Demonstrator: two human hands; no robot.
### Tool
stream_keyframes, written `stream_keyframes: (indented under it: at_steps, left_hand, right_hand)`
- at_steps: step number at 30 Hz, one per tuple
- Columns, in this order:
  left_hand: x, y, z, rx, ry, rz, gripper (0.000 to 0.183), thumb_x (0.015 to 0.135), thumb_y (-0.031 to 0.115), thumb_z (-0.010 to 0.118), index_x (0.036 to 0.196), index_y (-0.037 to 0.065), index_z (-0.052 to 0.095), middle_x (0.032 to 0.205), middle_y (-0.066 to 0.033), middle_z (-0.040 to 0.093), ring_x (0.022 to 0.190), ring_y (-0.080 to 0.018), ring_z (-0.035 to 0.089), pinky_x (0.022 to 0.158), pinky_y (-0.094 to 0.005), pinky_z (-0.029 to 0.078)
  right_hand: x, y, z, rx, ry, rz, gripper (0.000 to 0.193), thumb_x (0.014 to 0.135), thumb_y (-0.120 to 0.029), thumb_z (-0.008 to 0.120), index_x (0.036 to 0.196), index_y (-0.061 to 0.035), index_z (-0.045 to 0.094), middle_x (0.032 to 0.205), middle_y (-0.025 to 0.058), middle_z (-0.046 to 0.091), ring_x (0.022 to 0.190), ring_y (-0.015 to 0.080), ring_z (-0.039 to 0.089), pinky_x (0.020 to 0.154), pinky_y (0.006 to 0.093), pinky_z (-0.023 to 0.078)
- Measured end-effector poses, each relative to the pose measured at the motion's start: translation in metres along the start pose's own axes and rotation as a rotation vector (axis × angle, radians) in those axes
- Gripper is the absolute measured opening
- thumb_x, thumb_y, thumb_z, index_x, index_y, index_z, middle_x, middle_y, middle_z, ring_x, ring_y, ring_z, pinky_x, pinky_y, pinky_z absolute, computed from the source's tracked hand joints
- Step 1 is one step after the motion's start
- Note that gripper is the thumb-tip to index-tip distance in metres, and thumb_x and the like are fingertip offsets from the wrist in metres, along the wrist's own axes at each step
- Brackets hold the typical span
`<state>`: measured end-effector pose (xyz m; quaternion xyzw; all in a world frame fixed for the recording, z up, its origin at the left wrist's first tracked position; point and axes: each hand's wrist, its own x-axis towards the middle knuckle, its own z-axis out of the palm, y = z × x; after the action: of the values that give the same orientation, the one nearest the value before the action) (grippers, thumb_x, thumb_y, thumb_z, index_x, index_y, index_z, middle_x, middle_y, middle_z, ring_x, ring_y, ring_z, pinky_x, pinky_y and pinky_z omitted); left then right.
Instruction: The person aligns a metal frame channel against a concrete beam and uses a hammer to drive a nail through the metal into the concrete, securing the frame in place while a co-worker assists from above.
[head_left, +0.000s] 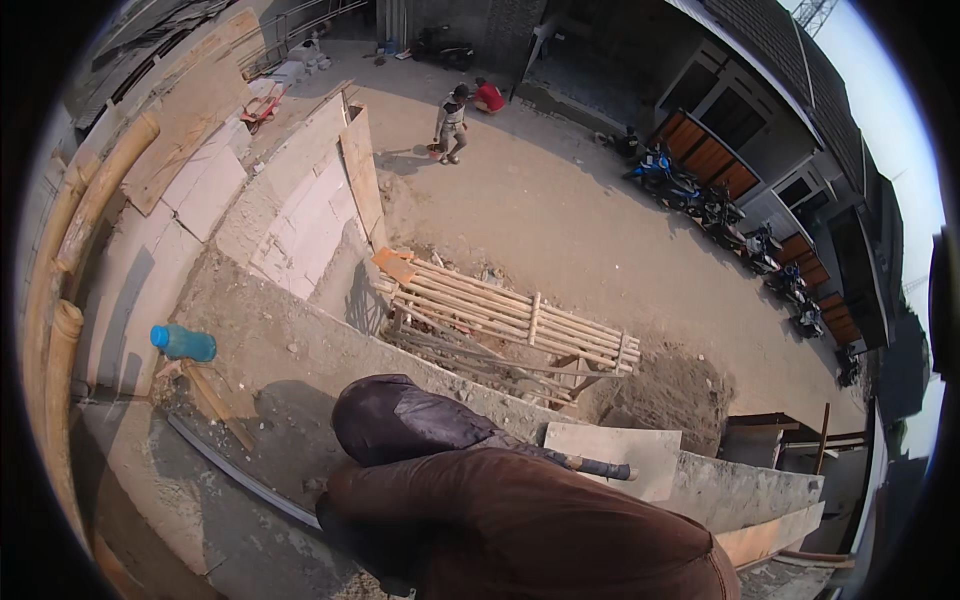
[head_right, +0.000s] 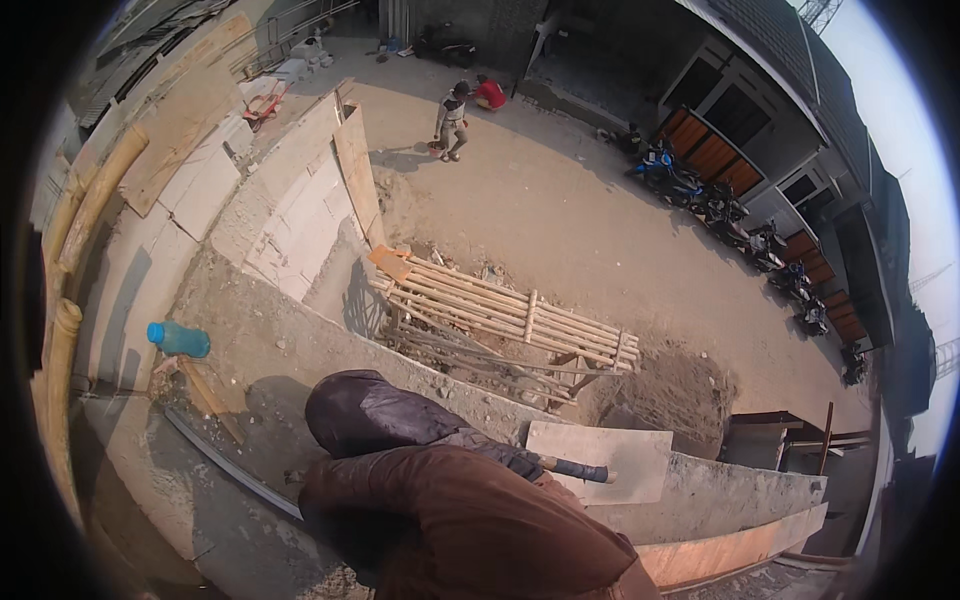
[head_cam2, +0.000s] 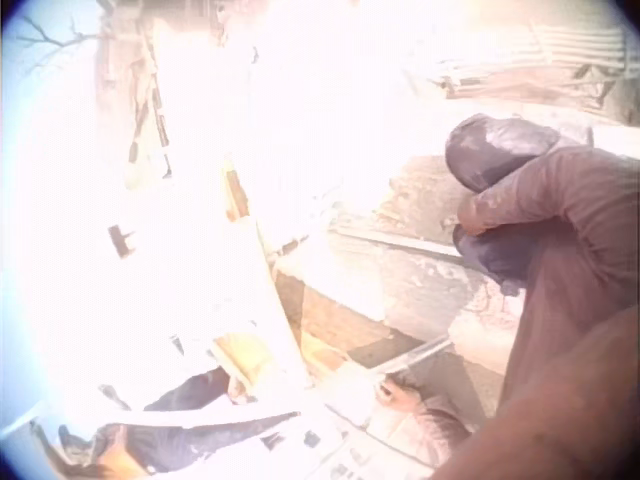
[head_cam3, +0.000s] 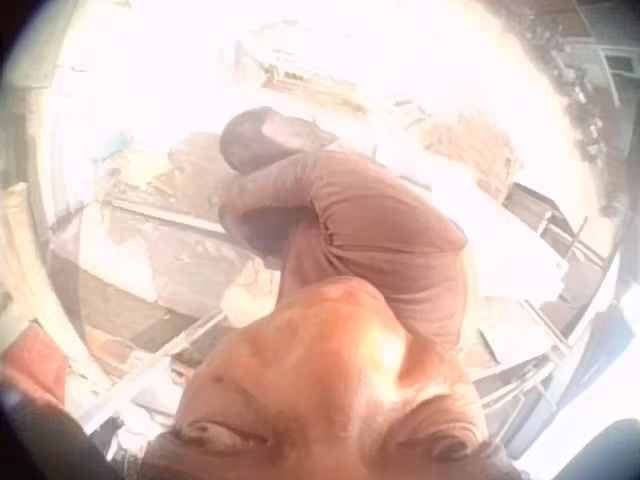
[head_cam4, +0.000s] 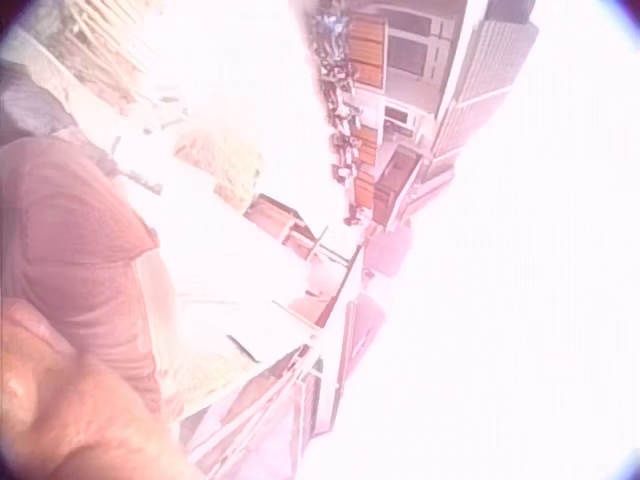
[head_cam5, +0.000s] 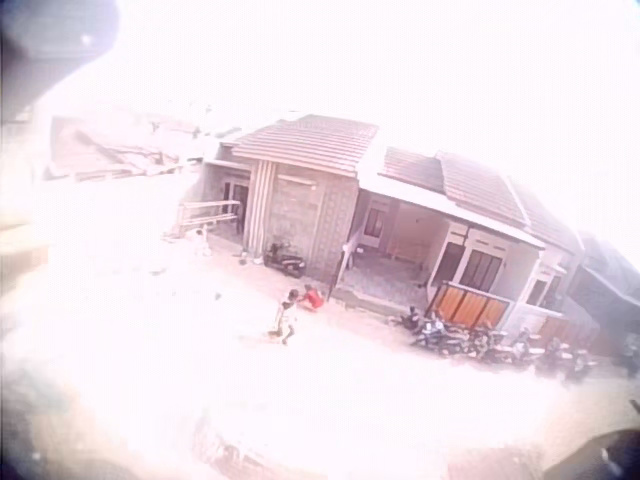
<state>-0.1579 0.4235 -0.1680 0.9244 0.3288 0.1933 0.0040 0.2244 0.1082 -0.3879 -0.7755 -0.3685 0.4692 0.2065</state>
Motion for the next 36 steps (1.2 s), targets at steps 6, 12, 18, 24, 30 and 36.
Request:
stream_keyframes:
  at_steps: [6, 12, 18, 24, 30, 36]
  left_hand:
    - [-0.002, 0.025, -0.018, 0.323, -0.09, 0.153, 0.047, 0.091, 0.025, 0.063, 0.135, 0.01, 0.056, 0.132, -0.0247, 0.054, 0.121, -0.0423, 0.05, 0.103, -0.0489, 0.042]
    - [0.018, 0.118, -0.016, -0.397, 0.263, -0.406, 0.029, 0.091, 0.022, 0.07, 0.097, -0.005, 0.061, 0.097, -0.0114, 0.058, 0.092, -0.0236, 0.056, 0.083, -0.0353, 0.045]
    - [0.015, 0.139, -0.036, -0.148, 0.314, -0.399, 0.042, 0.075, 0.036, 0.083, 0.094, 0.0, 0.071, 0.086, -0.0141, 0.057, 0.085, -0.0292, 0.059, 0.078, -0.0381, 0.047]
    - [0.015, 0.14, -0.037, -0.145, 0.299, -0.407, 0.042, 0.074, 0.039, 0.083, 0.097, 0.004, 0.074, 0.083, -0.0131, 0.059, 0.085, -0.029, 0.06, 0.078, -0.0373, 0.049]
    - [0.014, 0.139, -0.037, -0.148, 0.294, -0.414, 0.042, 0.074, 0.037, 0.084, 0.098, 0.005, 0.074, 0.083, -0.0124, 0.059, 0.083, -0.0274, 0.06, 0.076, -0.0362, 0.049]
    - [0.015, 0.144, -0.037, -0.13, 0.309, -0.413, 0.04, 0.074, 0.035, 0.084, 0.098, 0.004, 0.074, 0.083, -0.0118, 0.057, 0.081, -0.0272, 0.059, 0.075, -0.036, 0.048]
  right_hand:
    - [0.006, -0.001, 0.007, -0.121, -0.089, -0.003, 0.039, 0.085, -0.032, 0.06, 0.109, -0.0049, 0.072, 0.114, 0.0179, 0.069, 0.107, 0.0349, 0.066, 0.092, 0.0477, 0.051]
    - [0.03, 0.02, 0.018, -0.242, -0.135, -0.023, 0.058, 0.088, -0.055, 0.059, 0.114, -0.0044, 0.068, 0.11, 0.022, 0.069, 0.102, 0.04, 0.066, 0.089, 0.049, 0.051]
    - [0.026, 0.012, 0.011, -0.279, -0.162, 0.032, 0.057, 0.085, -0.055, 0.065, 0.125, -0.0135, 0.067, 0.121, 0.0212, 0.066, 0.113, 0.0293, 0.064, 0.096, 0.0398, 0.05]
    - [0.066, 0.03, 0.044, -0.322, -0.142, -0.189, 0.041, 0.083, -0.037, 0.063, 0.097, 0.0001, 0.073, 0.104, 0.0266, 0.069, 0.101, 0.039, 0.067, 0.084, 0.0469, 0.052]
    - [0.071, 0.04, 0.044, -0.309, -0.162, -0.136, 0.049, 0.084, -0.044, 0.065, 0.099, 0.0024, 0.072, 0.103, 0.0255, 0.07, 0.099, 0.0385, 0.068, 0.083, 0.0464, 0.052]
    - [0.042, 0.016, 0.028, -0.237, -0.14, -0.092, 0.056, 0.082, -0.048, 0.068, 0.101, 0.0049, 0.071, 0.102, 0.0256, 0.07, 0.098, 0.0385, 0.068, 0.083, 0.0461, 0.053]
